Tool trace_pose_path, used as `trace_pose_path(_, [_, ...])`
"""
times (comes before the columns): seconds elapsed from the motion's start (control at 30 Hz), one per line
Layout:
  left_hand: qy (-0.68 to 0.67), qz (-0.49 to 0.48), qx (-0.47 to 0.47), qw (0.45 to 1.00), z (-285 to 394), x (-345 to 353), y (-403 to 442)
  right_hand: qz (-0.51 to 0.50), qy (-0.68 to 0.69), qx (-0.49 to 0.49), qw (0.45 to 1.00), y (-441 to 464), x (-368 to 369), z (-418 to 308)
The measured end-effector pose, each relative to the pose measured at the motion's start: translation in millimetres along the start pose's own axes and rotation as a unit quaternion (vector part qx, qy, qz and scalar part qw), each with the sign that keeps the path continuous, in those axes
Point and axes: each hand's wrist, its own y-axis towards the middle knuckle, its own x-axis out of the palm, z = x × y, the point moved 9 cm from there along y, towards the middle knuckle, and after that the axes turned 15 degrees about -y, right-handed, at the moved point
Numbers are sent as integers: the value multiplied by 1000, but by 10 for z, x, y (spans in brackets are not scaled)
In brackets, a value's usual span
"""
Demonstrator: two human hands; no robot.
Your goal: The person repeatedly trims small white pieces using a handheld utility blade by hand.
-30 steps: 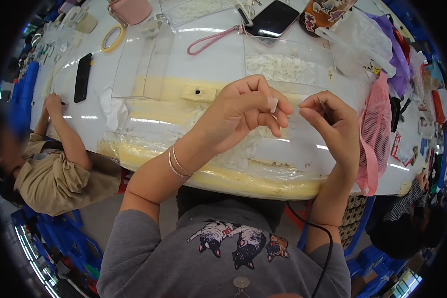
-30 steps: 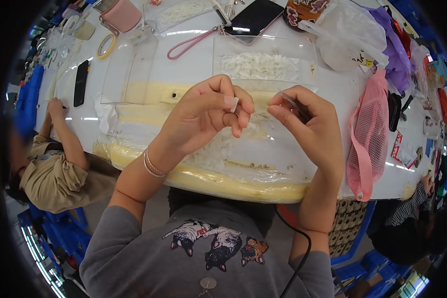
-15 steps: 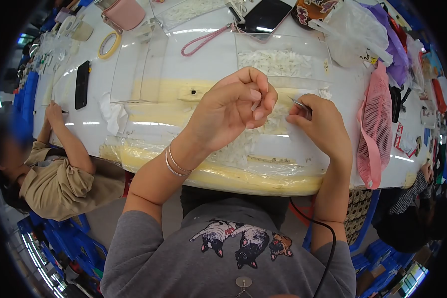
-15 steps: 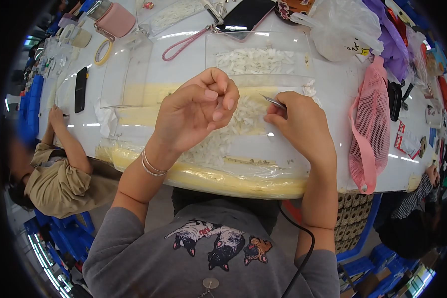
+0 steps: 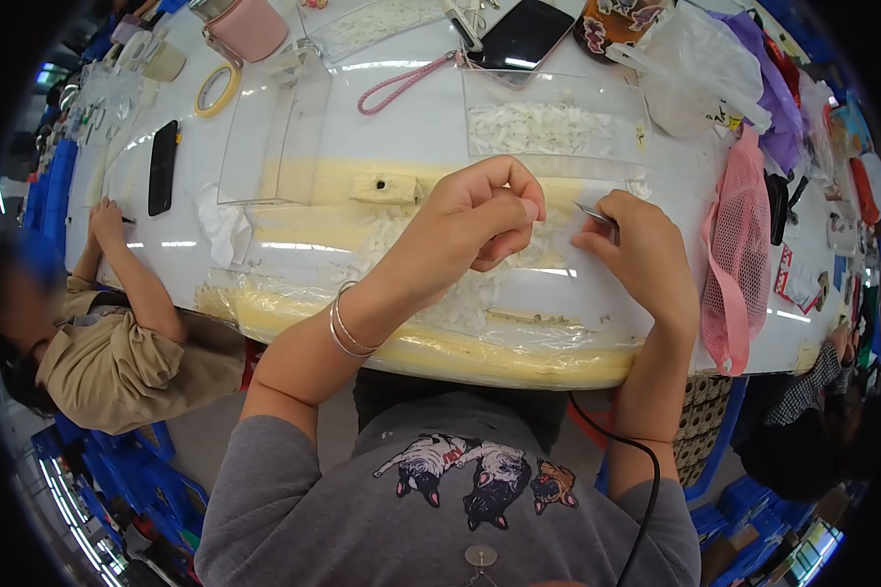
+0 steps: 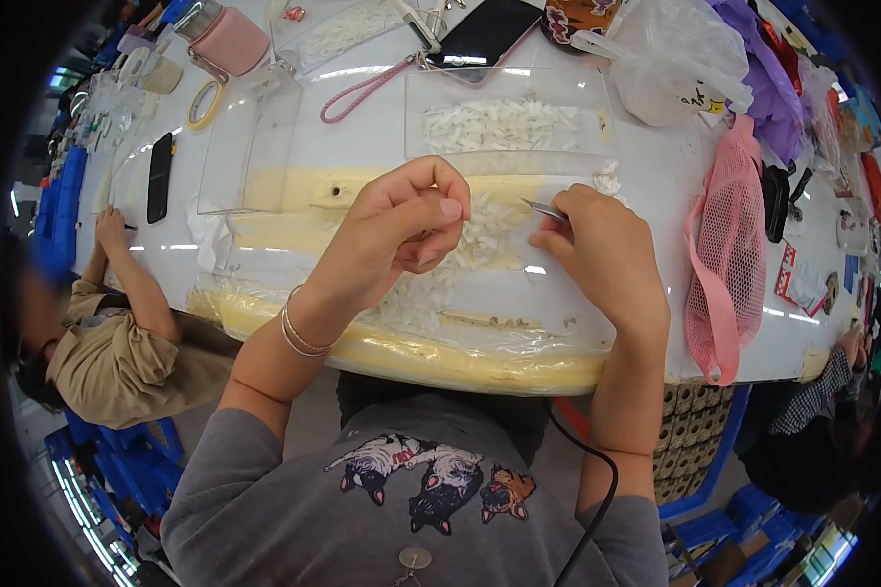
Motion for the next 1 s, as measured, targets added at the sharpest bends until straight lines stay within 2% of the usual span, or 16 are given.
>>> trace_pose_path(0.17, [62, -20, -13, 998, -48, 46, 9, 14, -12, -15, 1000, -15, 6, -21])
trace_pose_path(0.27, [139, -30, -28, 989, -171, 42, 13, 28, 31, -39, 998, 9, -4, 7])
trace_pose_path(0.4, [252, -4, -25, 967, -202, 48, 10, 2, 201, -72, 977, 16, -149, -78])
trace_pose_path(0.47, [202, -32, -48, 978, -260, 77, 12, 14, 265, -90, 960, -21, -191, -167])
trace_pose_path(0.7, [51, -73, -129, 988, -353, 109, -11, 59, 308, -117, 942, -36, -249, -310])
trace_pose_path(0.87, [-26, -51, -134, 989, -338, 63, -3, 121, 354, -117, 920, -39, -308, -306])
trace_pose_path(1.0, [-60, -54, -115, 990, -268, 46, -15, 165, 358, -171, 903, -56, -426, -381])
